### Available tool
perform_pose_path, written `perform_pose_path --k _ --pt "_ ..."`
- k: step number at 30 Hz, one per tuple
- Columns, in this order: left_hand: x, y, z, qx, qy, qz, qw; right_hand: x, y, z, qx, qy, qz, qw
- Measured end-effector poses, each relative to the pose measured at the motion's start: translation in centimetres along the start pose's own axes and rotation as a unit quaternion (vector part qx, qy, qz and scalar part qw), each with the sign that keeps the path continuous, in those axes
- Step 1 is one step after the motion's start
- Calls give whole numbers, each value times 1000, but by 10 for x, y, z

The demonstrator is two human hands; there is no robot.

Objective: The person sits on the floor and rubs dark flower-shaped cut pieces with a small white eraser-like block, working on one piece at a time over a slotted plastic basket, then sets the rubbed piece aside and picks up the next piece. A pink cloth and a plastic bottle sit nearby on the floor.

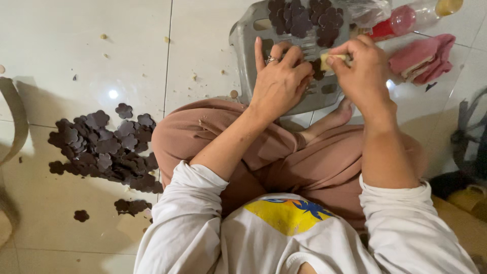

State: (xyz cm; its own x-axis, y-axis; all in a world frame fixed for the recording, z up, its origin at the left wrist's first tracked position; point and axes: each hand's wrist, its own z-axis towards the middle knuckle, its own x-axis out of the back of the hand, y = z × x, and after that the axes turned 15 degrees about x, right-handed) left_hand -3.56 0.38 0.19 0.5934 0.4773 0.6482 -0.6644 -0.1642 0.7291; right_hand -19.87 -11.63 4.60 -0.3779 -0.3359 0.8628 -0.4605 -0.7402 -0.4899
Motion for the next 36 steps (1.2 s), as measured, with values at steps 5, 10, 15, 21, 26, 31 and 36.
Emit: perform_pose_path --k 5,10,15,21,26,31,36 --pt "0 -2 -3 3 -1 2 1000 -9 1 -7 32 -51 21 998" --pt "-2 -1 1 -1 6 0 1000 3 9 -3 9 -40 -37 998" --pt "-1 -2 1 3 -3 -5 1000 7 7 -4 18 -42 16 999" --pt "2 1 1 7 -10 -6 1000 -2 15 -6 19 -39 -8 999" --pt "4 1 1 4 4 -25 1000 26 35 -2 -81 60 258 961" --pt "-2 0 -3 2 16 9 1000 26 25 -6 -89 33 283 954" --pt "-4 0 -4 20 10 40 999 3 -6 0 46 -10 90 995"
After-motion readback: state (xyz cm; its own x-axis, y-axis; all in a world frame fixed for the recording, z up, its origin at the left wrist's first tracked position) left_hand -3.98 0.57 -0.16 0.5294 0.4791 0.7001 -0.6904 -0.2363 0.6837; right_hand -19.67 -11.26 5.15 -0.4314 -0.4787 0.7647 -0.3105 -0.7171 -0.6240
